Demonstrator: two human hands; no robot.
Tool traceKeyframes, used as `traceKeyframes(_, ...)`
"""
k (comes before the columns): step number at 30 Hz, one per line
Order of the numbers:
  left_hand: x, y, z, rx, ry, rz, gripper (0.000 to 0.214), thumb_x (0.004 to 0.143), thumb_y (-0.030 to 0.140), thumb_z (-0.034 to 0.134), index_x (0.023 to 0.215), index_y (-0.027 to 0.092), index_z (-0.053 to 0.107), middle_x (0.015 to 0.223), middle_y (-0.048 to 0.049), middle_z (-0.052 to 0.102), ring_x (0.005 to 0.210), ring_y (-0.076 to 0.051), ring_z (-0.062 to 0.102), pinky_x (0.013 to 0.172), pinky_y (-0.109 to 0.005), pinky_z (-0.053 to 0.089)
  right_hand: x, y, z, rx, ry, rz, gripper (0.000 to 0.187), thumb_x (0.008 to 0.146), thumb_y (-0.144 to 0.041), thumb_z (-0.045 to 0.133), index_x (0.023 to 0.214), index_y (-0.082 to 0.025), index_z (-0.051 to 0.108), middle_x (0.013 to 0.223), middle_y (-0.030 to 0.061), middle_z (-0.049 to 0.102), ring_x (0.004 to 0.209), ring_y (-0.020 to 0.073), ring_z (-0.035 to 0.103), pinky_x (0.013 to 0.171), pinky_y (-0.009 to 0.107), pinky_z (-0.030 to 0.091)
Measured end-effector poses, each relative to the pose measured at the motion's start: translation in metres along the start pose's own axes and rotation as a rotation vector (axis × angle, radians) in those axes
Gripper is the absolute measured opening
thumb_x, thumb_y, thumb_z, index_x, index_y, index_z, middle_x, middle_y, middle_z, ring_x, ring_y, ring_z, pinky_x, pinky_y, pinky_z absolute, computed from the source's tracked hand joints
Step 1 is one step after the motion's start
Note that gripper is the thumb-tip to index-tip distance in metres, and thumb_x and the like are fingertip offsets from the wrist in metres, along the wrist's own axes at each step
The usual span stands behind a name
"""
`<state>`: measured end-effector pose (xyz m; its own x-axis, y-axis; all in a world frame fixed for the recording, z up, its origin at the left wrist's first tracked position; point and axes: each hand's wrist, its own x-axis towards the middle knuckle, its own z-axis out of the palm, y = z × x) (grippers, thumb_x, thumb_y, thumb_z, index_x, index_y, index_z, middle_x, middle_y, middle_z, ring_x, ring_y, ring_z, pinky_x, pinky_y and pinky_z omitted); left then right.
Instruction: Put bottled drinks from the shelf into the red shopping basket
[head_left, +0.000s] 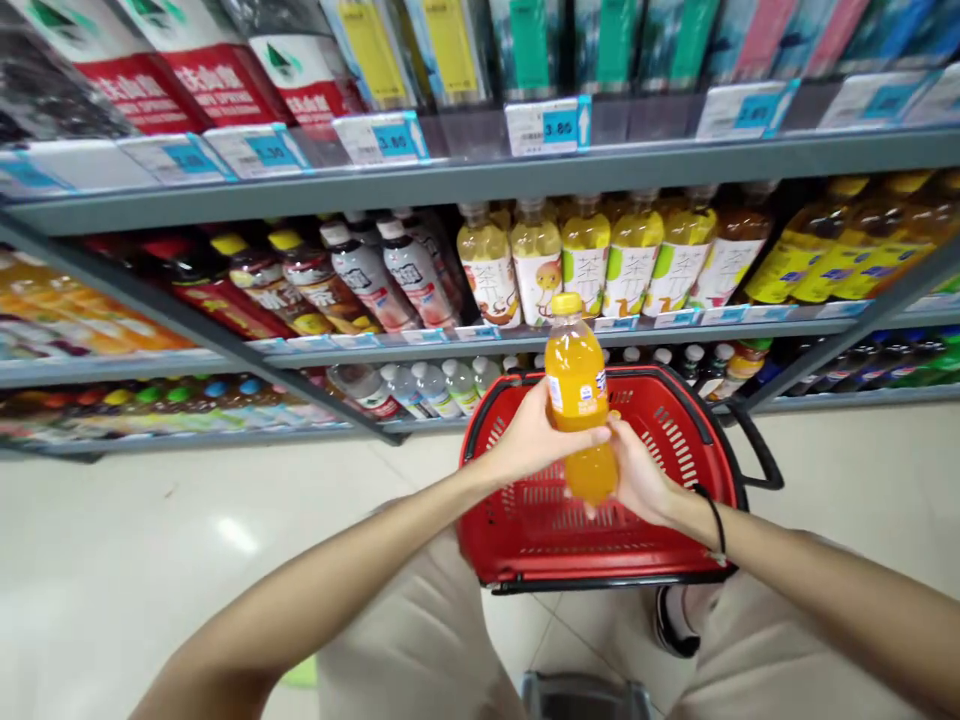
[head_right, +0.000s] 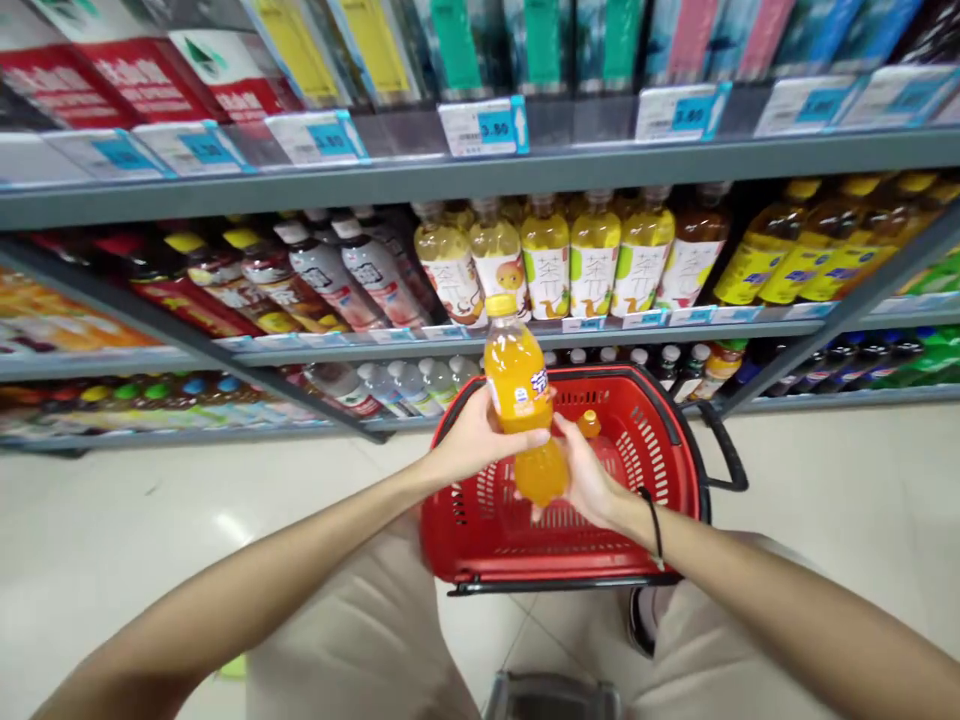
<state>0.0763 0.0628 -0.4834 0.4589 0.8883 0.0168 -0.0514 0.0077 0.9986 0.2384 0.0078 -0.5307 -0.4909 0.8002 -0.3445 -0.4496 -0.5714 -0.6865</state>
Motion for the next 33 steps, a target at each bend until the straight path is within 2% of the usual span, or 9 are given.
traceKeyframes(2, 0.002, -0.001, -0.007, -0.017, 0.031, 0.071, 0.075, 0.062, 0.042, 0.097, 0.12, 0.014, 0.057, 0.118, -0.0131, 0.073, 0.104, -0.025, 0.071, 0.1, -0.047, 0.058, 0.001, 0.001, -0.001, -0.053, 0.064, 0.006, 0.055, 0.104, -0.058, 0.033, 0.124, -0.019, 0.066, 0.081, 0.0095, 0.075, 0.061, 0.0231, 0.071, 0.042, 0.027, 0.052)
traceKeyframes(5, 0.002, -0.004, -0.015, -0.031, -0.009, 0.097, 0.07, 0.073, 0.048, 0.091, 0.124, 0.017, 0.055, 0.12, -0.0126, 0.071, 0.105, -0.025, 0.071, 0.099, -0.046, 0.058, 0.003, 0.002, -0.001, -0.112, 0.12, 0.067, 0.056, 0.106, -0.052, 0.028, 0.122, -0.016, 0.068, 0.075, 0.0099, 0.073, 0.052, 0.0215, 0.067, 0.034, 0.025, 0.046)
traceKeyframes(9, -0.002, -0.012, -0.02, -0.048, -0.119, 0.12, 0.072, 0.078, 0.04, 0.089, 0.134, 0.019, 0.05, 0.131, -0.0145, 0.067, 0.113, -0.025, 0.07, 0.104, -0.045, 0.057, 0.002, 0.005, -0.003, -0.13, 0.12, 0.159, 0.065, 0.107, -0.055, 0.02, 0.114, -0.013, 0.07, 0.071, 0.0117, 0.072, 0.05, 0.021, 0.066, 0.031, 0.024, 0.044)
traceKeyframes(12, -0.003, -0.017, -0.02, -0.028, -0.135, 0.145, 0.071, 0.081, 0.039, 0.088, 0.137, 0.019, 0.048, 0.136, -0.0159, 0.065, 0.119, -0.026, 0.069, 0.107, -0.046, 0.055, 0.001, 0.008, -0.006, -0.123, 0.092, 0.186, 0.066, 0.106, -0.059, 0.023, 0.111, -0.014, 0.071, 0.071, 0.0118, 0.071, 0.05, 0.0211, 0.066, 0.033, 0.025, 0.045)
traceKeyframes(15, -0.002, -0.018, -0.021, 0.032, -0.091, 0.152, 0.073, 0.08, 0.042, 0.088, 0.137, 0.019, 0.05, 0.135, -0.0157, 0.066, 0.12, -0.027, 0.068, 0.107, -0.049, 0.055, 0.003, 0.009, -0.008, -0.143, 0.105, 0.182, 0.06, 0.105, -0.06, 0.03, 0.114, -0.016, 0.07, 0.072, 0.0108, 0.072, 0.05, 0.0216, 0.066, 0.034, 0.026, 0.047)
traceKeyframes(20, 0.001, -0.017, -0.025, 0.075, 0.05, 0.154, 0.072, 0.078, 0.049, 0.088, 0.132, 0.018, 0.052, 0.13, -0.0151, 0.067, 0.114, -0.028, 0.069, 0.104, -0.051, 0.056, 0.006, -0.001, 0.001, -0.17, 0.211, 0.04, 0.043, 0.104, -0.046, 0.04, 0.121, -0.017, 0.066, 0.073, 0.0083, 0.073, 0.049, 0.0207, 0.065, 0.034, 0.025, 0.046)
traceKeyframes(24, 0.001, -0.01, -0.024, 0.082, 0.107, 0.191, 0.079, 0.071, 0.046, 0.093, 0.131, 0.018, 0.049, 0.125, -0.0126, 0.067, 0.11, -0.026, 0.069, 0.101, -0.048, 0.057, 0.001, -0.006, 0.007, -0.178, 0.238, 0.083, 0.047, 0.104, -0.047, 0.037, 0.12, -0.014, 0.066, 0.071, 0.0092, 0.072, 0.047, 0.0204, 0.064, 0.029, 0.022, 0.038)
traceKeyframes(29, -0.007, -0.004, -0.016, 0.234, 0.013, 0.255, 0.08, 0.072, 0.049, 0.091, 0.133, 0.021, 0.048, 0.121, -0.01, 0.067, 0.107, -0.027, 0.07, 0.096, -0.047, 0.06, -0.004, 0.005, -0.003, -0.206, 0.14, 0.148, 0.061, 0.104, -0.062, 0.032, 0.112, -0.015, 0.071, 0.067, 0.0098, 0.07, 0.046, 0.0189, 0.061, 0.031, 0.022, 0.039)
traceKeyframes(33, -0.01, -0.004, -0.015, 0.396, -0.004, 0.344, 0.081, 0.073, 0.046, 0.091, 0.136, 0.019, 0.048, 0.128, -0.0126, 0.066, 0.117, -0.032, 0.066, 0.104, -0.05, 0.056, 0.0, 0.01, -0.01, -0.282, 0.089, 0.106, 0.068, 0.096, -0.078, 0.044, 0.111, -0.018, 0.072, 0.07, 0.009, 0.071, 0.052, 0.0198, 0.064, 0.035, 0.024, 0.041)
